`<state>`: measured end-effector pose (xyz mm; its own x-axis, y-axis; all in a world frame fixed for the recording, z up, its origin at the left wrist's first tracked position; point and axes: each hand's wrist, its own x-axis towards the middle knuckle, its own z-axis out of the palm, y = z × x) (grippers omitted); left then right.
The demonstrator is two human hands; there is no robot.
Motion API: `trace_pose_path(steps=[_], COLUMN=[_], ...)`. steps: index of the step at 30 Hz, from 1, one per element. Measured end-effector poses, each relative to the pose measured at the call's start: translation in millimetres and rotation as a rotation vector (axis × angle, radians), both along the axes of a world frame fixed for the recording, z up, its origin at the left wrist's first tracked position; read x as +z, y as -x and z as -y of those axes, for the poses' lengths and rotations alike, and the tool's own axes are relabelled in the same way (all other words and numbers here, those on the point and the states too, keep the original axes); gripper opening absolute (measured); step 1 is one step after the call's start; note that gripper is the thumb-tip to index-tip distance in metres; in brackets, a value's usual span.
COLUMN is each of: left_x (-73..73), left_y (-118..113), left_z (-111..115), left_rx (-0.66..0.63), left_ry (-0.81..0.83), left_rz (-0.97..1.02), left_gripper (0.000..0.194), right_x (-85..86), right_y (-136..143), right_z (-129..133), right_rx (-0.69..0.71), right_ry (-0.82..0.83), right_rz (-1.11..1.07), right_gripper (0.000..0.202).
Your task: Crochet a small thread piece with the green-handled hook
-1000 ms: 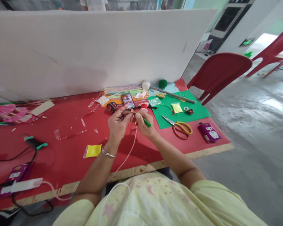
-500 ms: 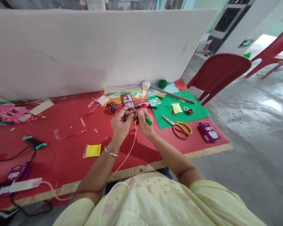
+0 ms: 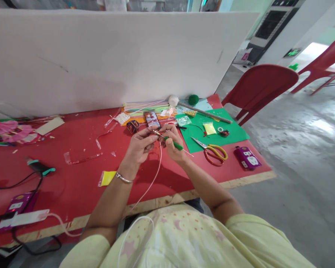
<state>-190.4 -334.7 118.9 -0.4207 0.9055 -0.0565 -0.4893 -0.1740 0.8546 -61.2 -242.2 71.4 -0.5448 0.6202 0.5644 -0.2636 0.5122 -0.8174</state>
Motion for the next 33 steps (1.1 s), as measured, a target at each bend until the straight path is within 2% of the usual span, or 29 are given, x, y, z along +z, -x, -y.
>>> trace_pose_path(steps=[4, 8, 12, 16, 18, 20, 23, 26, 29, 33], left_x=[0.0, 0.6, 0.5, 2.1, 4.7, 7.8, 11.6, 12.9, 13.4, 16.1], left_y=[-0.2, -0.7, -2.8, -1.7, 2.7, 9.1, 18.5, 24.0, 25.5, 24.4], left_z=[0.0, 0.7, 0.9, 1.4, 3.2, 5.8, 8.8, 8.5, 6.5, 5.0], left_rx=[0.027, 0.027, 0.058, -0.012, -0.064, -0.118, -0.202, -0.242, -0.255, -0.294], left_ry=[-0.049, -0.069, -0.071, -0.060, -0.018, 0.042, 0.126, 0.154, 0.157, 0.193], left_rz=[0.018, -0.004, -0.025, 0.032, 0.030, -0.002, -0.055, -0.085, -0.101, -0.110], left_gripper=[0.046, 0.046, 0.047, 0.046, 0.045, 0.045, 0.045, 0.044, 0.042, 0.042], right_x=[3.7, 5.4, 4.0, -2.7, -5.2, -4.5, 3.6, 17.3, 30.1, 41.5], right_y=[-0.2, 1.4, 6.1, 9.8, 7.2, 0.5, -14.0, -27.9, -37.7, -46.2], right_z=[3.2, 8.0, 13.4, 8.3, -1.2, -13.1, -29.1, -37.6, -40.0, -39.9], right_rx=[-0.039, -0.009, -0.125, -0.209, -0.180, -0.093, 0.028, 0.080, 0.077, 0.041], right_ry=[0.043, -0.014, -0.074, -0.165, -0.232, -0.300, -0.404, -0.524, -0.654, -0.829], right_rz=[0.032, 0.054, 0.006, -0.020, 0.028, 0.085, 0.160, 0.213, 0.208, 0.176], right_gripper=[0.069, 0.073, 0.073, 0.077, 0.080, 0.077, 0.070, 0.059, 0.048, 0.046])
